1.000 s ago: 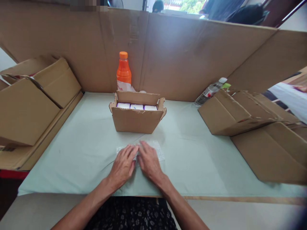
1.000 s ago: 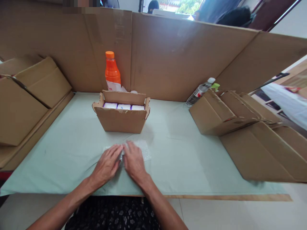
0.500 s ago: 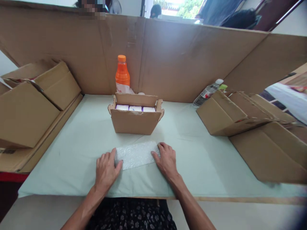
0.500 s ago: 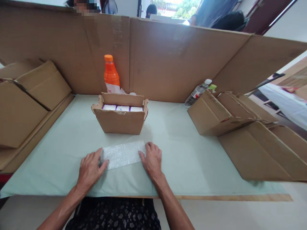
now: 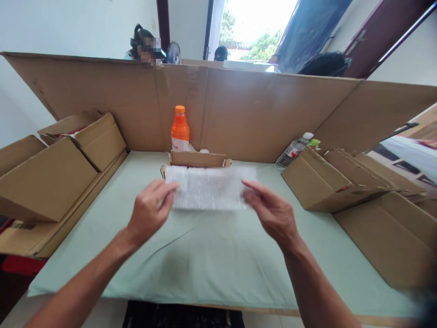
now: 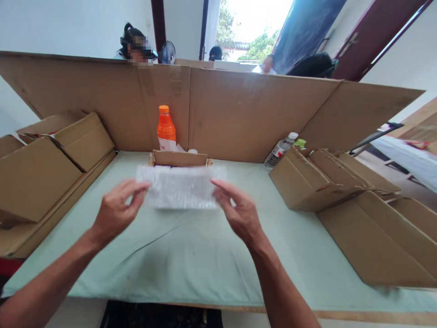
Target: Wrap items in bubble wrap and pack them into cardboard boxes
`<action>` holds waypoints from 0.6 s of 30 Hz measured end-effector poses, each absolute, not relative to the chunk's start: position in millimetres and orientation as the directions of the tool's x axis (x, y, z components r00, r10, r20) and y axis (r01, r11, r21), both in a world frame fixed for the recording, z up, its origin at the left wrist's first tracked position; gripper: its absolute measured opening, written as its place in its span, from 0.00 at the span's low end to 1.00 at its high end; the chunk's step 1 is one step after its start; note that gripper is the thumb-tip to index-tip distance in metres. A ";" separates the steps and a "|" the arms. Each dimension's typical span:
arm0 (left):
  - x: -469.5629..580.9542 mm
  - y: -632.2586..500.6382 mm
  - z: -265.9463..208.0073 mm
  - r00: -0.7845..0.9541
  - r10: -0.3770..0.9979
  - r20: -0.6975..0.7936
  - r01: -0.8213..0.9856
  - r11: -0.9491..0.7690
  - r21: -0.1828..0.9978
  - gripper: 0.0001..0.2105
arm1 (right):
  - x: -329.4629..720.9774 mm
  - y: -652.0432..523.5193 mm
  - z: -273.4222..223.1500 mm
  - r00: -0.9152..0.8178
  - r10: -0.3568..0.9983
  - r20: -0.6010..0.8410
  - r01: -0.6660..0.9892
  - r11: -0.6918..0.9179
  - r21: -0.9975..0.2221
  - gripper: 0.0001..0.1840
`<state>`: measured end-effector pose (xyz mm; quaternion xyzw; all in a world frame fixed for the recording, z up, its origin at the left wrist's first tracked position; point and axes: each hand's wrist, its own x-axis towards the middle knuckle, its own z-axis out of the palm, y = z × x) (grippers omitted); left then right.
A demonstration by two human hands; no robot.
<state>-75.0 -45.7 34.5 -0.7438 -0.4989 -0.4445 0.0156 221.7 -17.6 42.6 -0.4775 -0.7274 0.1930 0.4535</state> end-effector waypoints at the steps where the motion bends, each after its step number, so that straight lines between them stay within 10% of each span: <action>1: -78.6 -25.2 52.1 0.100 0.717 0.690 0.787 -0.482 0.386 0.12 | 217.4 1.0 58.5 -0.108 0.834 0.542 0.550 0.504 -0.666 0.18; 4: -85.8 35.9 83.8 0.162 0.894 0.417 0.917 -0.293 0.271 0.15 | 202.4 59.9 86.3 -0.209 0.845 0.493 0.695 0.483 -0.533 0.16; 8: -86.3 95.9 85.9 0.249 0.968 -0.007 0.960 -0.246 0.132 0.08 | 181.4 112.2 92.0 -0.419 0.907 0.037 0.896 0.420 -0.143 0.16; 11: -81.8 120.1 78.1 0.308 0.946 -0.098 0.946 -0.295 0.132 0.05 | 163.9 124.6 92.7 -0.458 0.880 -0.129 0.881 0.469 0.071 0.15; 18: -87.4 134.5 81.2 0.359 0.924 -0.129 0.908 -0.313 0.279 0.06 | 150.4 131.5 106.3 -0.474 0.813 -0.338 0.836 0.536 0.118 0.08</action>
